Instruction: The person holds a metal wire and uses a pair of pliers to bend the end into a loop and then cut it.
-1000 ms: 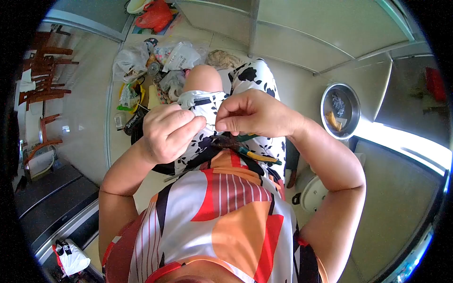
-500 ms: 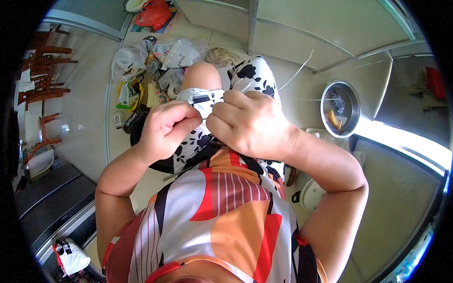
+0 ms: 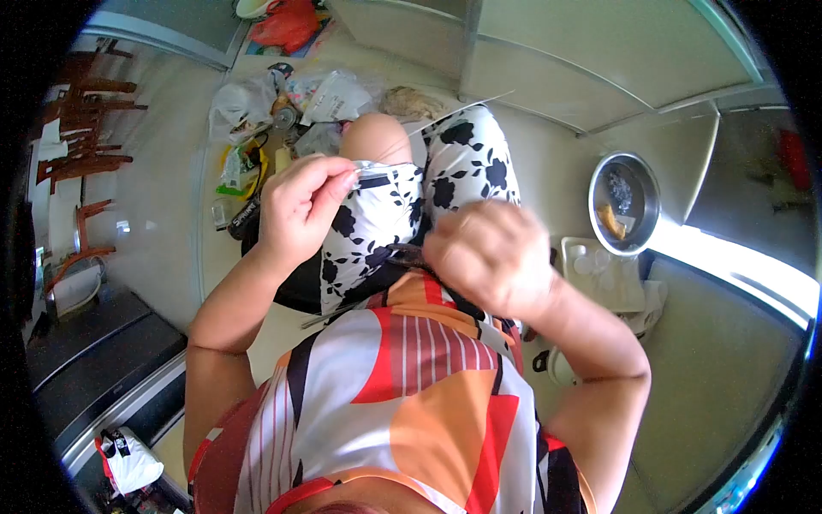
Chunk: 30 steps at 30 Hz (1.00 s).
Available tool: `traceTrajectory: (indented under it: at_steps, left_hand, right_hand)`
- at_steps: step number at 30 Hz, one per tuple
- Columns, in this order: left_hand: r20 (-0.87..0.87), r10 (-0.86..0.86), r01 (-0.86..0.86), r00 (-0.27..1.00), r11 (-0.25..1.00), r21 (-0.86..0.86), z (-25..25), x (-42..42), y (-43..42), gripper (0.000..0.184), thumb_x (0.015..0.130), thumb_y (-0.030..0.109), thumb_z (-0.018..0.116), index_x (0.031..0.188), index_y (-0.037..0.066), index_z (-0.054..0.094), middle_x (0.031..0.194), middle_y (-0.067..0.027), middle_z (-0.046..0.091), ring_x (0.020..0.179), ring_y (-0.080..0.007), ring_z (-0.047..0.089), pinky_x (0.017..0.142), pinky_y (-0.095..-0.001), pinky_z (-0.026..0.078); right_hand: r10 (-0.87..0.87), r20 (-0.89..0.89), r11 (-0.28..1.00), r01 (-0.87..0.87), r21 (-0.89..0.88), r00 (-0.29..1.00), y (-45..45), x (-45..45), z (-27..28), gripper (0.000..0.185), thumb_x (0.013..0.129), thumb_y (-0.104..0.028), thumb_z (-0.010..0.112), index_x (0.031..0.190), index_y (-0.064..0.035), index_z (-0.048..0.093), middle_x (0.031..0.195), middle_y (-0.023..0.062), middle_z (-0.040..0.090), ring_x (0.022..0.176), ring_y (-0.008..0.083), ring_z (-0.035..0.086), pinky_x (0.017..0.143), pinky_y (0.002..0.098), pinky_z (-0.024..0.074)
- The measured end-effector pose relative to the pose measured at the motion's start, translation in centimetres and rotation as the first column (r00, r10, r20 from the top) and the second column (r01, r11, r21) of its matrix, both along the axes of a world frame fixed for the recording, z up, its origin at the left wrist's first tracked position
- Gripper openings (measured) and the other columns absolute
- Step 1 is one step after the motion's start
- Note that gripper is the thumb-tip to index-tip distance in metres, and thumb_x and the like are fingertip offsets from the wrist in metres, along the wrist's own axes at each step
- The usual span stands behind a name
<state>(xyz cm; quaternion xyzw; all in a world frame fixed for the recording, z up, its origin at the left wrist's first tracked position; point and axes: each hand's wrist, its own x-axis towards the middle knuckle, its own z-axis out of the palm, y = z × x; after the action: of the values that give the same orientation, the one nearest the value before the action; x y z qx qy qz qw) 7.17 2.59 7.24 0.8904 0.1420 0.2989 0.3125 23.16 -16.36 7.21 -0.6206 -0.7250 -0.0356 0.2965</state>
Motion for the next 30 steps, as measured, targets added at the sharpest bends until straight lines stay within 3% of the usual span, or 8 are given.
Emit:
traceTrajectory:
  at_steps: [4,12,16,17,19,23,26,30]
  left_hand:
    - [-0.119,-0.004,-0.027,0.993,0.966,-0.256,0.3,-0.8,0.7,0.010,0.089,0.008,0.059,0.090,-0.002,0.062,0.079,-0.0039,0.064,0.068,-0.0074,0.057,0.059,-0.0215,0.045]
    - [-0.085,0.028,-0.081,0.996,0.699,-0.710,1.2,-0.9,2.0,0.016,0.094,0.016,0.051,0.098,0.002,0.058,0.076,-0.0005,0.059,0.060,-0.0033,0.048,0.049,-0.0162,0.035]
    - [0.077,-0.071,0.100,0.995,0.447,-0.889,1.6,-2.1,3.1,0.014,0.093,0.013,0.051,0.098,0.002,0.058,0.073,0.0001,0.057,0.055,-0.0024,0.040,0.047,-0.0158,0.030]
    - [0.081,-0.049,0.095,0.995,0.452,-0.887,1.5,-2.1,2.9,0.014,0.093,0.013,0.051,0.098,0.002,0.058,0.073,0.0005,0.057,0.054,-0.0024,0.039,0.047,-0.0159,0.030]
    - [0.091,-0.017,0.088,0.996,0.457,-0.885,1.2,-1.8,2.1,0.013,0.093,0.012,0.052,0.098,0.002,0.058,0.072,0.0012,0.056,0.054,-0.0023,0.037,0.047,-0.0161,0.030]
    - [-0.008,-0.004,-0.003,1.000,0.712,-0.702,0.9,-1.2,1.2,0.012,0.091,0.011,0.056,0.095,0.001,0.061,0.078,0.0008,0.060,0.064,-0.0014,0.045,0.051,-0.0165,0.035]
    - [0.006,0.088,-0.084,0.996,0.962,-0.261,0.3,-0.6,0.1,0.008,0.086,0.004,0.060,0.091,-0.002,0.062,0.080,-0.0057,0.066,0.069,-0.0121,0.060,0.062,-0.0235,0.047]
    - [0.118,0.087,-0.101,0.989,0.988,0.118,0.2,0.1,-0.6,0.006,0.082,0.001,0.063,0.087,-0.002,0.062,0.074,-0.0115,0.063,0.061,-0.0207,0.061,0.056,-0.0273,0.047]
  right_hand:
    - [-0.080,0.093,0.858,0.116,-0.501,0.992,-3.0,-2.6,-4.7,0.039,0.072,-0.020,0.064,0.110,-0.0162,0.054,0.125,0.0118,0.046,0.120,0.0263,0.041,0.099,0.0456,0.0333]
    - [-0.154,0.220,0.910,0.225,-0.348,0.963,-4.4,-4.2,-6.5,0.013,0.071,-0.016,0.061,0.081,-0.0072,0.060,0.116,0.0097,0.056,0.112,0.0284,0.048,0.092,0.0454,0.0395]
    - [-0.229,-0.207,0.879,0.110,-0.464,0.951,-4.0,-1.8,-4.9,0.024,0.058,-0.014,0.066,0.080,-0.0059,0.060,0.105,0.0040,0.063,0.099,0.0256,0.055,0.085,0.0394,0.0451]
    - [-0.257,-0.401,0.868,0.027,-0.496,0.879,-4.2,-1.1,-5.2,0.025,0.061,-0.010,0.066,0.085,-0.0057,0.059,0.104,0.0056,0.063,0.099,0.0231,0.055,0.084,0.0361,0.0457]
    - [-0.557,-0.762,0.656,-0.387,-0.648,0.331,-4.3,-0.2,-3.7,0.026,0.071,-0.007,0.064,0.095,-0.0043,0.055,0.107,0.0079,0.061,0.104,0.0186,0.054,0.087,0.0309,0.0440]
    - [-0.332,-0.882,0.875,-0.457,-0.156,-0.334,-4.4,-1.8,-3.4,0.022,0.083,0.004,0.051,0.102,-0.0062,0.048,0.124,0.0133,0.051,0.117,0.0209,0.048,0.097,0.0326,0.0373]
    - [-0.245,-0.907,0.885,-0.461,-0.065,-0.343,-3.7,-2.6,-4.7,0.032,0.079,0.007,0.053,0.108,-0.0056,0.050,0.127,0.0140,0.048,0.119,0.0243,0.047,0.097,0.0354,0.0377]
    - [-0.173,-0.932,0.889,-0.457,-0.008,-0.320,-1.7,-4.2,-4.9,0.043,0.074,0.008,0.051,0.115,-0.0039,0.048,0.129,0.0128,0.044,0.120,0.0255,0.046,0.099,0.0366,0.0359]
